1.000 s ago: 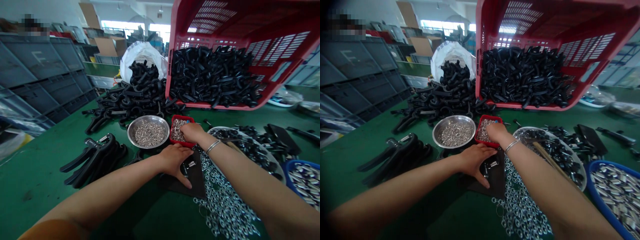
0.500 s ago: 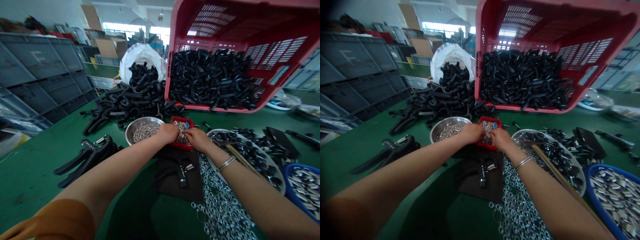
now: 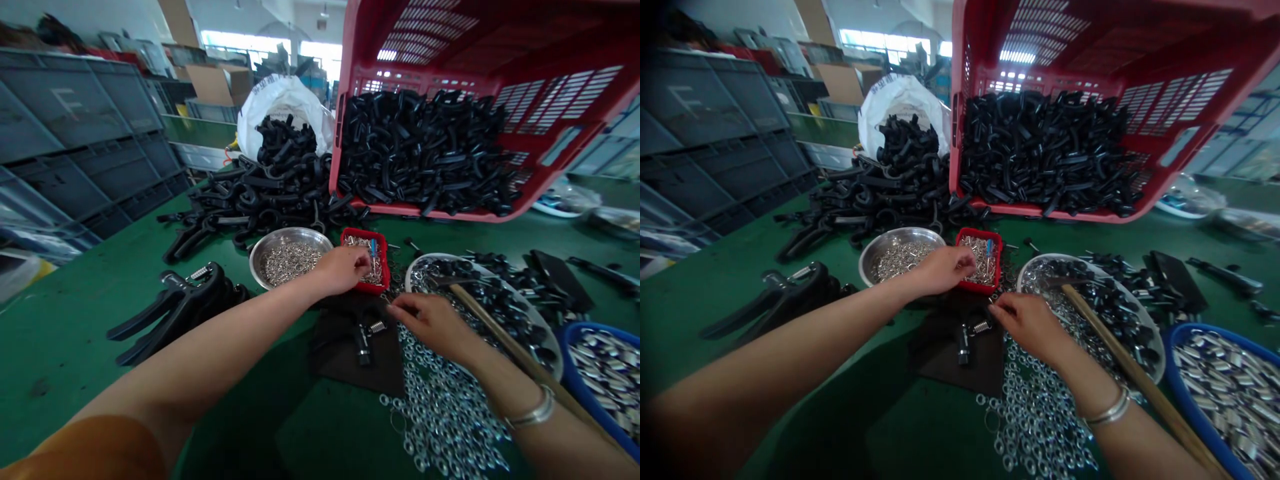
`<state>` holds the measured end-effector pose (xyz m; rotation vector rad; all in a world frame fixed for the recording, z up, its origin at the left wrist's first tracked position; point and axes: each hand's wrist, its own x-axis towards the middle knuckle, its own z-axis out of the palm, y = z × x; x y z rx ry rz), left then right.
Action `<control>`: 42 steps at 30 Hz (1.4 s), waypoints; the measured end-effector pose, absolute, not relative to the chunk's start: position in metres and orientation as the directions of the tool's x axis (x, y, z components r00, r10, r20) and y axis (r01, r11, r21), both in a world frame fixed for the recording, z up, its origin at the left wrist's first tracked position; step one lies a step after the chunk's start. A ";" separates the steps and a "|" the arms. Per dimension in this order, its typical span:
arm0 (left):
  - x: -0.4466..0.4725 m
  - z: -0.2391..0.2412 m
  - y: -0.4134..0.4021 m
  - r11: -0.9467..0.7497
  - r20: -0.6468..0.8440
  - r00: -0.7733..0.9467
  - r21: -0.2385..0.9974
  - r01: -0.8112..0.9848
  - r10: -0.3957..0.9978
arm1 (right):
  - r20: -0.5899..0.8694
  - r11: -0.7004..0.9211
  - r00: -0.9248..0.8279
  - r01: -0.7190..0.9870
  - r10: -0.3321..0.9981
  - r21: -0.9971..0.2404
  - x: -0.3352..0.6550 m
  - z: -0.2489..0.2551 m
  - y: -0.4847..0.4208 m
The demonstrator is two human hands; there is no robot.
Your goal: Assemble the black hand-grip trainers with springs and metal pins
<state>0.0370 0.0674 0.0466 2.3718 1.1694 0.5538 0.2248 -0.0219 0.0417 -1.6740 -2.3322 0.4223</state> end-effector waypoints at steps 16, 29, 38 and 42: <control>0.016 0.023 0.015 -0.406 0.055 0.523 0.702 0.586 0.850 | -0.267 0.283 -0.315 0.947 0.911 -0.152 0.211 0.043 -0.025; 0.020 0.022 0.012 -0.437 0.012 0.513 0.541 0.718 0.858 | -0.327 0.342 -0.365 0.931 0.871 -0.127 0.213 0.048 -0.013; 0.024 0.019 0.006 -0.580 0.137 0.577 0.387 0.717 0.805 | -0.293 0.340 -0.315 0.940 0.903 0.038 0.207 0.048 -0.018; 0.022 0.013 -0.001 -0.693 0.196 0.666 0.258 0.673 0.720 | -0.262 0.354 -0.298 0.914 0.918 0.200 0.198 0.051 -0.020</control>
